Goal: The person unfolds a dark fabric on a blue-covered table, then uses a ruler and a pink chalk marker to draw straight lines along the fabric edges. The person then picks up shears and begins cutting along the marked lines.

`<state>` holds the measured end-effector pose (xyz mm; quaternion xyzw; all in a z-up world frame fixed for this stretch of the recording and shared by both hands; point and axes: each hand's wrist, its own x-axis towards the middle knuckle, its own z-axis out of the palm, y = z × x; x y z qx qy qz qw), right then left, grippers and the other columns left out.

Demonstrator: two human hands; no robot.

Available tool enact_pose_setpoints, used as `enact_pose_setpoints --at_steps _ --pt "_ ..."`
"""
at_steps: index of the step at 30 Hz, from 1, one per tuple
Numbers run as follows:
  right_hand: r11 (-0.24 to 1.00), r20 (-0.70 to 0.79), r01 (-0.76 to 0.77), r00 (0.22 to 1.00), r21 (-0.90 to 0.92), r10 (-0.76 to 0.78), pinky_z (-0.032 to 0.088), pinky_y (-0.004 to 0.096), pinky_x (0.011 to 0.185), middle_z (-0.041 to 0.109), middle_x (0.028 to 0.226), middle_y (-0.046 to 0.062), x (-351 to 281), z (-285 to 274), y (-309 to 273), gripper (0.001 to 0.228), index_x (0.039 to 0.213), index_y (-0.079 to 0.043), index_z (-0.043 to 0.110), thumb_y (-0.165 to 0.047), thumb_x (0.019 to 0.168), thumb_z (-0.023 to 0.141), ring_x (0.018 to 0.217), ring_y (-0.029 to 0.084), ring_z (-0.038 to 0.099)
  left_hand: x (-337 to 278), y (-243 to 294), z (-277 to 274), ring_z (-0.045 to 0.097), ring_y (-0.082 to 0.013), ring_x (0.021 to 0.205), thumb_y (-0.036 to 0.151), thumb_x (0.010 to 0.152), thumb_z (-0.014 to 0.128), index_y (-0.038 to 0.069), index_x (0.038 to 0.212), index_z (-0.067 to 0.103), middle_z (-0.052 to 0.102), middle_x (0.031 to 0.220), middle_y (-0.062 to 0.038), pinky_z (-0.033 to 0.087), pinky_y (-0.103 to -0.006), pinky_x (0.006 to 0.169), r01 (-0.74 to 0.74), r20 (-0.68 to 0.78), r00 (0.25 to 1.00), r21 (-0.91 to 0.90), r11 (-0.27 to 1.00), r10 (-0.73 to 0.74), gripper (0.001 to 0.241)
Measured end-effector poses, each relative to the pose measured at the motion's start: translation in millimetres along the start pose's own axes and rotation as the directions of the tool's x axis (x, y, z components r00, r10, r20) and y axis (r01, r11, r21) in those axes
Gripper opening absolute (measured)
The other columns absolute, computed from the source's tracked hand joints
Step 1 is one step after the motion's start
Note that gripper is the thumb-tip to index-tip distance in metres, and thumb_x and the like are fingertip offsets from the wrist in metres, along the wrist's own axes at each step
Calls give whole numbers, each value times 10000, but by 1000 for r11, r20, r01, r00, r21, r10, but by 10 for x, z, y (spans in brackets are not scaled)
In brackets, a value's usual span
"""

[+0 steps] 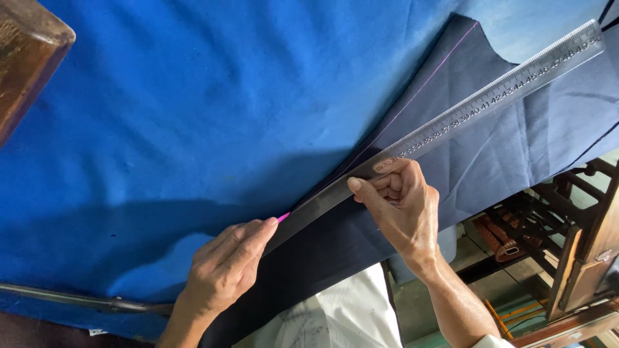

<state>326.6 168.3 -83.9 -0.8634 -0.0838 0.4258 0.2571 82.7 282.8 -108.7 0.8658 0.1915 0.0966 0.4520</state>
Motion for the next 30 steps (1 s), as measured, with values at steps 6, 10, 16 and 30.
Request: enact_pose_setpoints --at_steps 6,10,16,30 --pt "999 2 30 1000 -27 -30 603 188 647 777 692 55 -8 13 41 342 960 -90 539 -227 852 833 669 113 799 105 35 97 772 -184 901 -65 972 700 -35 1267 629 768 1049 -120 671 -256 852 -16 -86 996 -5 1000 16 304" --pt "998 1 52 999 -30 -52 610 195 647 777 692 57 3 16 45 335 958 -85 546 -225 851 830 661 117 795 187 53 173 768 -183 910 -68 977 714 -32 1292 614 762 1057 -115 671 -259 865 -25 -105 994 24 999 28 332" --pt "997 20 -73 997 41 72 602 207 622 786 706 61 56 -51 45 348 972 -89 572 -224 816 853 662 123 794 279 104 158 767 -205 870 -75 978 691 -63 1269 617 755 1040 -133 680 -271 822 -59 -101 993 51 997 64 301" --pt "999 2 -34 999 -25 34 587 182 660 775 688 21 334 -352 -17 359 994 -113 585 -251 814 863 646 70 760 271 102 210 760 -183 825 -79 946 710 -70 1207 645 750 968 -124 681 -268 805 -66 -117 990 104 992 78 269"
